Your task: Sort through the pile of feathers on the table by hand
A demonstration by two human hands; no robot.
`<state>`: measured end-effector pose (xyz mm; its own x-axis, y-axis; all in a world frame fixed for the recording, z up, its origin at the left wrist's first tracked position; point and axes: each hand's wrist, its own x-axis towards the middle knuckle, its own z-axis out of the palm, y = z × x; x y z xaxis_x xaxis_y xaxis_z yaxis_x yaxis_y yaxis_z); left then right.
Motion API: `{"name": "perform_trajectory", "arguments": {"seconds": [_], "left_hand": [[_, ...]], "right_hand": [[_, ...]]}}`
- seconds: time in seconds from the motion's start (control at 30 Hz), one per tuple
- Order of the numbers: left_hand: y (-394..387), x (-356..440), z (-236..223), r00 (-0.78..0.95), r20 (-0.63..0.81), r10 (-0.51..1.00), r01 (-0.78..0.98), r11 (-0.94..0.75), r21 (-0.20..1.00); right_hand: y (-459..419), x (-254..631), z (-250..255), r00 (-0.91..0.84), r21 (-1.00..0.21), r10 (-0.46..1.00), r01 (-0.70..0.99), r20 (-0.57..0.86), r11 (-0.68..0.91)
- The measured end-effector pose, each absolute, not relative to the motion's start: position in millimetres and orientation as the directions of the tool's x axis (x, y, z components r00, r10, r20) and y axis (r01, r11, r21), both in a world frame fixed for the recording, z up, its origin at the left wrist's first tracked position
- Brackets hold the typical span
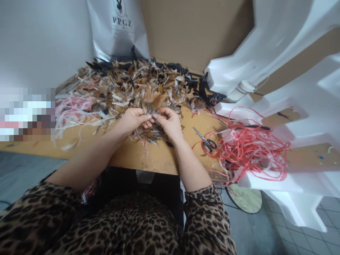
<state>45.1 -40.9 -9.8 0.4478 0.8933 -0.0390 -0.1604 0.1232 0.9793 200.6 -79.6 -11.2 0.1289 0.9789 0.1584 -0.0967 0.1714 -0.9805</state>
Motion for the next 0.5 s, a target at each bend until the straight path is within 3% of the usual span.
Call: {"name": "perform_trajectory", "arguments": {"seconds": [0.3,0.5], "left_hand": [[-45.6,45.6,-6.9,0.456,0.01,0.89,-0.083,0.032,0.996],[-41.9,41.1,-12.4,0.563,-0.04,0.825,-0.067,0.094,0.993]], "right_hand": [[-79.8,197.7,-12.1,0.172,-0.985,0.972,-0.026,0.163,0.17],[-74.5,199.4,-18.0,0.109,-0.986,0.993,-0.154,0.044,0.061]]}}
